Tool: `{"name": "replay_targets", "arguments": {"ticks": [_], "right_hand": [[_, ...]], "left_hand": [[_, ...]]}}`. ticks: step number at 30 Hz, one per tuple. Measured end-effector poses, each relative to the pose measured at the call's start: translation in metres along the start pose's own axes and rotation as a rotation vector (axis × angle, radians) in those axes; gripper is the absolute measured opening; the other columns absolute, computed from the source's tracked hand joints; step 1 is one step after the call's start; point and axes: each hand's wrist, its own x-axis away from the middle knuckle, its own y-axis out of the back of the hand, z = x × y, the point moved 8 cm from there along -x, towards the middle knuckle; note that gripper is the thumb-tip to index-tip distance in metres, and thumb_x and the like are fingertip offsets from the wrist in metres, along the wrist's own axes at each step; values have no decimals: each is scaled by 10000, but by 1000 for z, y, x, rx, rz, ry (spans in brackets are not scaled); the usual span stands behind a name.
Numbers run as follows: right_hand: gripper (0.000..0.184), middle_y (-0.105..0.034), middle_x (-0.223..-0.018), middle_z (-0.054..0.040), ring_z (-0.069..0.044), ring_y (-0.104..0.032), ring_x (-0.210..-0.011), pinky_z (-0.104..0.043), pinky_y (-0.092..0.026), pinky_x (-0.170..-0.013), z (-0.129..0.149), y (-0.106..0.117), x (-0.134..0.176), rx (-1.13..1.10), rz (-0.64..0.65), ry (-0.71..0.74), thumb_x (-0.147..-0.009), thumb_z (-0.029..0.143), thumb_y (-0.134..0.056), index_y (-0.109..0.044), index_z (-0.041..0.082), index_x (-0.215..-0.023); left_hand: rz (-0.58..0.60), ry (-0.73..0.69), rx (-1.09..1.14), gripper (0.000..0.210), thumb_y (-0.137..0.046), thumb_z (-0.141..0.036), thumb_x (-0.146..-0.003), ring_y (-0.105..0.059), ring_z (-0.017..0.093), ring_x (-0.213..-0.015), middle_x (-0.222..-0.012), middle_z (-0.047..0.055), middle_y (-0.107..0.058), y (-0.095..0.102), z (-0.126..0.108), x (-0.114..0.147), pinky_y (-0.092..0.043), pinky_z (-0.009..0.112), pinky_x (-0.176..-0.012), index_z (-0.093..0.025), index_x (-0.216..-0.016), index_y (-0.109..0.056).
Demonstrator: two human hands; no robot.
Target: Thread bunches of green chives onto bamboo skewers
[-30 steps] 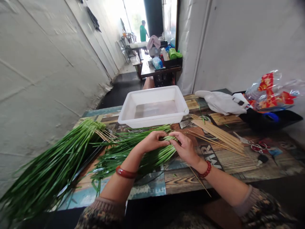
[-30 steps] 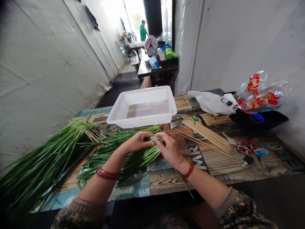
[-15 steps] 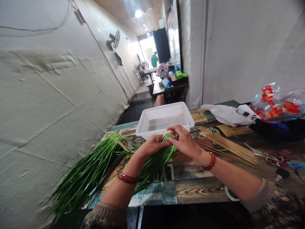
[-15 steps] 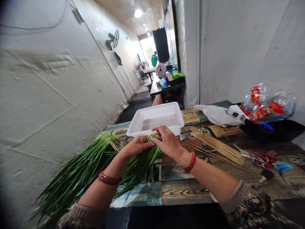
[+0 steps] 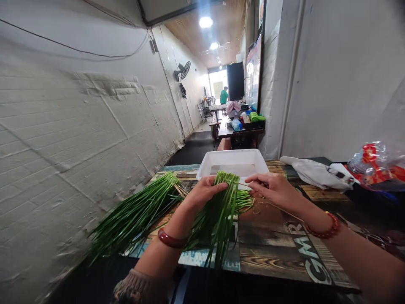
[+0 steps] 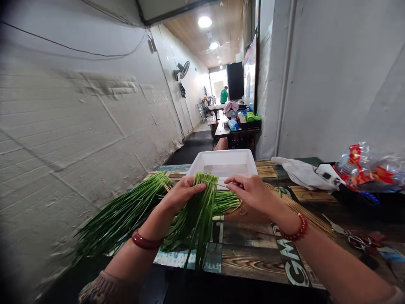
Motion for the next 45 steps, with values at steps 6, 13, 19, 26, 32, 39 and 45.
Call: {"name": "replay_targets", "arguments": {"ticks": [6,13,19,26,32,39,45], "right_hand": [[226,-728,-863,-36,-202,-663,-798,-317,-487,-731,31,-6,10,101,-1,148,-941,303,-510,-726,235,-929],[238,-689,-772,-42,-170,-628,-713,-282,-441,-662,52,-14,9,183,-61,163,-950,221,-494,-664,181,-788],[199,-694,-760,-29,-163,-637,-701,-266,-442,-666,55,-22,8,191,-99,204,-937,200,-521,-658,188,-793],[196,-702,-785,-35,-170,-643,-722,-276,-454,-681,48,-22,9,227,-71,211,-944,203,-508,-666,192,-829],[189,-732,-827,-36,-177,-671,-762,-279,-481,-704,40,-14,13,186,-99,157,-937,221,-530,-676,196,-821],[173,-730,-840,-38,-179,-675,-772,-279,-487,-699,36,-15,19,173,-96,199,-940,212,-520,-674,201,-862],[166,-728,-800,-29,-175,-668,-738,-286,-487,-689,34,-12,24,165,-147,212,-934,218,-526,-669,203,-850]], "left_hand": [[50,-24,47,325,-810,-350,-685,-637,134,-658,-797,70,-738,-6,-3,12,-492,247,-669,-94,-868,-728],[95,-65,42,373,-776,-400,-721,-645,149,-687,-813,79,-735,-2,0,23,-493,268,-707,-92,-927,-731],[121,-83,37,384,-768,-418,-723,-656,174,-746,-860,92,-736,2,3,25,-489,285,-730,-111,-952,-737],[106,-108,4,383,-756,-444,-727,-597,130,-668,-803,59,-704,-1,2,20,-451,259,-671,-104,-897,-713],[153,-197,-99,429,-599,-509,-853,-596,148,-769,-871,53,-687,-5,-8,26,-449,259,-723,-121,-1022,-676],[196,-163,-190,487,-613,-571,-811,-613,199,-823,-823,62,-696,-8,-2,25,-473,304,-761,-116,-955,-707],[246,-127,-149,489,-619,-568,-810,-623,198,-846,-884,74,-712,-16,1,21,-480,314,-806,-119,-983,-710]]}}
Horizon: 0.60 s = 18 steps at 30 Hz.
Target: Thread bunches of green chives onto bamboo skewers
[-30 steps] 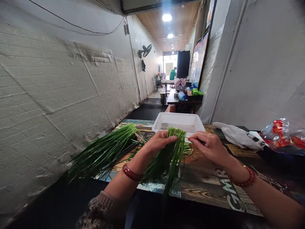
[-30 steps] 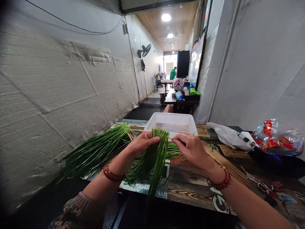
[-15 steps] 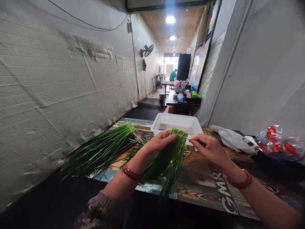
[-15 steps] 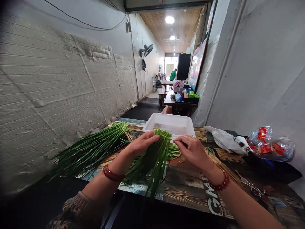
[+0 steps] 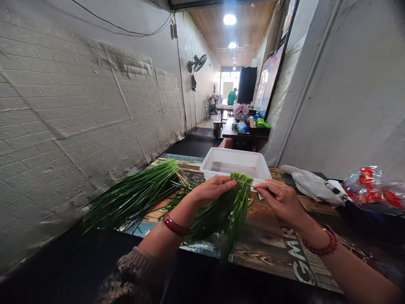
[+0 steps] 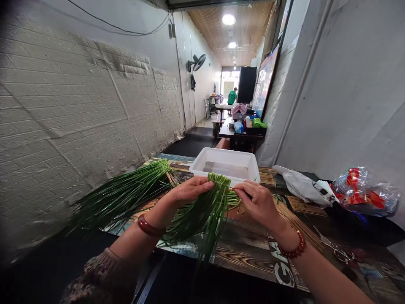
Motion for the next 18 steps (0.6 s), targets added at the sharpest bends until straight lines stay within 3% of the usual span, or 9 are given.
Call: {"name": "replay_targets", "arguments": {"ticks": [6,13,18], "right_hand": [[186,-729,-796,-36,-181,-668,-743,-286,-485,-703,-6,1,3,-4,-6,-23,-928,226,-525,-669,198,-815],[205,-725,-811,-31,-180,-666,-755,-287,-484,-701,-11,-2,4,-55,75,-135,-935,249,-509,-677,202,-826],[190,-733,-863,-36,-189,-670,-794,-298,-493,-726,-11,-3,6,-92,79,-151,-929,267,-523,-686,211,-849]], "left_hand": [[49,24,99,441,-618,-503,-846,-622,173,-862,-973,84,-712,-6,6,-4,-462,292,-828,-123,-1057,-694],[-76,-9,127,419,-716,-470,-769,-613,133,-733,-854,58,-721,-1,1,-6,-455,258,-739,-120,-1001,-720],[-80,14,110,375,-757,-427,-733,-618,134,-724,-843,64,-729,-7,-1,-7,-457,260,-738,-113,-938,-742]]}}
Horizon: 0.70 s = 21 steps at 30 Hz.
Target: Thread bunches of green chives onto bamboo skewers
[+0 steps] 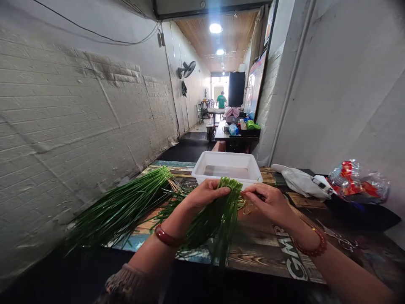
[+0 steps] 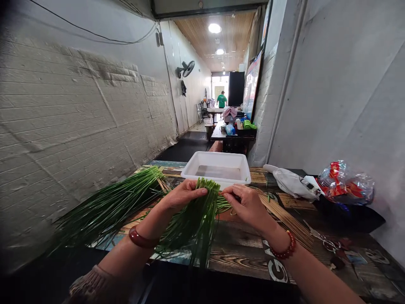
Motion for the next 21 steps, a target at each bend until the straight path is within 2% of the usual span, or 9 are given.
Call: {"name": "replay_targets", "arguments": {"ticks": [6,11,14,16,19,21], "right_hand": [[211,-718,-886,-32,-183,-665,-809,-292,-490,-738,3,0,4,-78,94,-28,-945,304,-503,-688,213,-896],[252,-660,-734,0,-104,-576,-520,-224,-433,-492,-2,-9,9,-377,248,-275,-908,408,-548,-674,191,-886],[281,-613,-650,12,-92,-533,-509,-209,-406,-471,-8,-11,4,-498,132,-378,-869,444,-585,-666,176,-842],[314,-578,-615,20,-83,-488,-489,-206,-379,-457,-13,-13,-1,-544,24,-405,-853,471,-587,-666,167,-832],[348,-543,-600,31,-67,-431,-465,-201,-324,-437,-23,-25,-7,-664,-92,-431,-804,504,-623,-651,157,-795],[363,-524,-602,40,-60,-402,-454,-197,-289,-421,-29,-37,-9,-786,-143,-484,-762,522,-654,-631,160,-784]], "left_hand": [[-1,31,-20,369,-742,-428,-748,-618,129,-711,-842,69,-726,-1,1,-1,-465,257,-703,-111,-936,-730],[43,62,-42,352,-752,-415,-734,-613,121,-664,-799,62,-715,-3,-12,-6,-475,262,-673,-103,-892,-711],[1,-10,-141,366,-725,-418,-750,-618,136,-701,-860,77,-717,2,-30,-15,-482,278,-688,-106,-939,-697],[-168,-136,-324,371,-714,-386,-752,-628,168,-818,-954,86,-713,15,-45,-19,-484,301,-753,-123,-1012,-679],[-604,-333,-705,279,-675,-314,-772,-604,208,-954,-1008,86,-684,35,-62,-4,-465,343,-831,-147,-995,-653],[-783,-412,-947,160,-632,-285,-806,-592,212,-932,-942,72,-664,31,-62,10,-455,357,-827,-160,-906,-630]]}}
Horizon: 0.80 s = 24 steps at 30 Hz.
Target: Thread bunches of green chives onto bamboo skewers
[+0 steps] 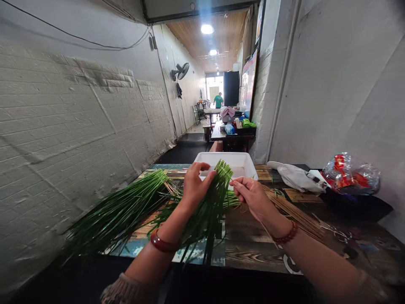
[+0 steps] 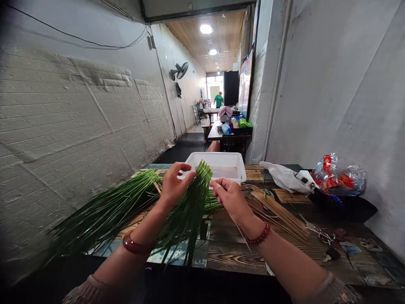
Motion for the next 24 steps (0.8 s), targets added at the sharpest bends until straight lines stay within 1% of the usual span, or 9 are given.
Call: {"name": "replay_targets", "arguments": {"ticks": [3,5,8,11,14,18,21,23,24], "right_hand": [[380,-502,-602,51,-55,-372,-441,-191,-246,-400,-12,-9,-4,-140,-27,-67,-720,539,-679,-597,171,-771],[381,-489,-593,55,-54,-364,-440,-192,-243,-399,-13,-13,-6,-155,-30,-57,-717,538,-683,-585,172,-760],[392,-481,-578,54,-56,-358,-447,-195,-261,-404,-10,-15,-9,-118,-20,-33,-711,544,-685,-584,166,-744],[413,-469,-559,54,-58,-340,-449,-194,-249,-397,-12,-13,-10,-91,-12,-46,-690,559,-690,-572,165,-711],[402,-455,-552,59,-62,-333,-450,-200,-243,-397,-14,-7,-11,-67,-21,-45,-695,553,-686,-577,168,-721],[394,-467,-540,57,-72,-347,-434,-216,-264,-408,-15,9,-13,103,-12,-6,-743,556,-644,-609,163,-757],[357,-513,-562,42,-88,-415,-442,-225,-321,-439,-10,21,-13,322,42,70,-823,522,-578,-627,170,-787],[316,-555,-597,34,-100,-474,-464,-228,-369,-472,-4,27,-11,445,75,130,-872,481,-534,-636,183,-842],[300,-576,-620,29,-103,-500,-479,-229,-390,-489,-1,28,-10,494,94,157,-892,462,-515,-636,189,-868]], "left_hand": [[7,-195,-272,90,-623,-258,-822,-571,219,-893,-894,56,-639,-13,-18,25,-433,357,-805,-186,-871,-599],[30,-266,-445,106,-625,-256,-825,-562,238,-892,-911,67,-637,-25,-26,37,-409,361,-775,-191,-903,-596],[24,-269,-618,129,-635,-258,-814,-554,254,-872,-910,78,-632,-39,-29,41,-377,363,-726,-190,-914,-592],[-27,-225,-665,133,-637,-273,-808,-547,261,-858,-893,82,-626,-48,-27,37,-367,370,-711,-185,-894,-586],[-87,-176,-644,113,-612,-286,-829,-546,264,-842,-852,92,-617,-53,-25,36,-362,370,-702,-180,-853,-585],[-59,-201,-509,162,-618,-273,-825,-562,261,-902,-934,95,-635,-57,-25,44,-384,368,-749,-181,-956,-595],[-109,-138,-296,266,-642,-282,-802,-563,256,-975,-1025,96,-629,-41,-12,45,-412,380,-831,-184,-1042,-584],[-130,-7,-102,249,-611,-293,-820,-573,238,-966,-1009,91,-632,-28,8,39,-431,375,-849,-174,-1039,-598],[-93,65,13,257,-591,-307,-835,-585,226,-945,-995,85,-642,-26,19,35,-442,362,-837,-168,-1049,-610]]}}
